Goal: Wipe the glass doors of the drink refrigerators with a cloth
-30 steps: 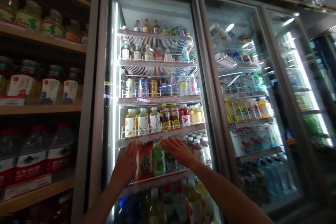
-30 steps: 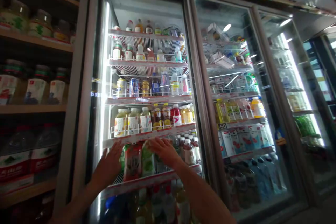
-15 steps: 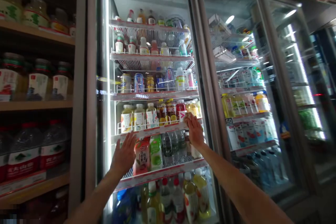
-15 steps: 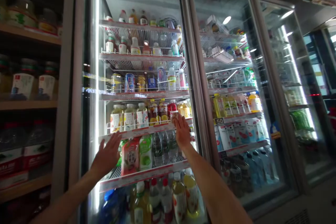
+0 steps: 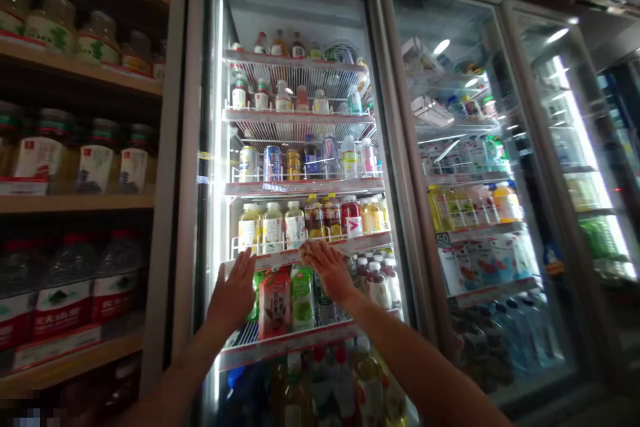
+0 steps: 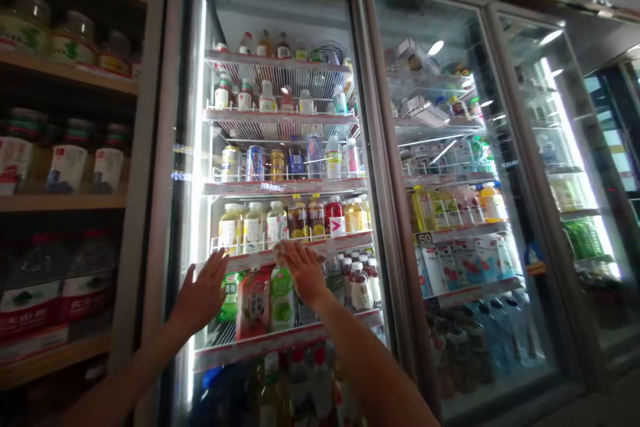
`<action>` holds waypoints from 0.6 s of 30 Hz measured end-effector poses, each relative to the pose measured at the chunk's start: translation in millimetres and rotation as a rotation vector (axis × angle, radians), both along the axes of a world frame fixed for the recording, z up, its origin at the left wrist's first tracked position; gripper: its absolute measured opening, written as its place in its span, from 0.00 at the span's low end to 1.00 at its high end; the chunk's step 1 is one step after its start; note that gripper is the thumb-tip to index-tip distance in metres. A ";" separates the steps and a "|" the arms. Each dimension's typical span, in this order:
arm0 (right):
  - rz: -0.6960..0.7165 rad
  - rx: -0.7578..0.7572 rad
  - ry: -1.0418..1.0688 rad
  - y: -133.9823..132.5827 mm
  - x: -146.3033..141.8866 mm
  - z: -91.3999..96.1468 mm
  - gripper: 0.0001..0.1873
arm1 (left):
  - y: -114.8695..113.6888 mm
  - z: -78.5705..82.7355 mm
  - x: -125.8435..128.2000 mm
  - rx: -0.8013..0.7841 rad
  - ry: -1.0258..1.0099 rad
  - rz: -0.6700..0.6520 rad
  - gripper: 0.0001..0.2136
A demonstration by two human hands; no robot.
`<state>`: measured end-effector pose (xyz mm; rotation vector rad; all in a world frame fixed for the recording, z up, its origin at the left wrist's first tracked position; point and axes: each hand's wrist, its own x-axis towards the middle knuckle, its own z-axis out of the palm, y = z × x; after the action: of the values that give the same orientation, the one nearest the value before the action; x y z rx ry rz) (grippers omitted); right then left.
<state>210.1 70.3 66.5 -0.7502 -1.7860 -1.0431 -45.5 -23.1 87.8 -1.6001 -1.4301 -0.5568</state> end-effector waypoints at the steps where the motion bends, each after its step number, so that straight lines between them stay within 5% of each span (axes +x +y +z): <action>1: 0.001 -0.021 -0.044 -2.8 6.3 4.0 0.29 | -2.0 0.6 -5.8 0.000 -0.010 0.019 0.26; 5: -0.145 -0.077 0.477 -4.2 41.8 35.6 0.30 | -6.9 0.6 -26.4 -0.041 -0.020 0.112 0.27; 7: -0.182 -0.081 0.617 -4.4 34.3 44.0 0.31 | -7.3 -0.5 -29.4 -0.057 -0.005 0.140 0.28; 14: 0.022 -0.123 -0.190 -17.1 -38.8 34.7 0.29 | -10.3 0.8 -44.0 -0.061 -0.036 0.200 0.27; 18: -0.087 -0.164 0.334 -17.3 -32.4 58.7 0.29 | -12.7 -0.6 -65.8 -0.077 -0.077 0.206 0.27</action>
<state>177.6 53.0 125.2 -1.0461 -1.5719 -0.7785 -111.3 -35.8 87.2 -1.4813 -1.6690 -0.4507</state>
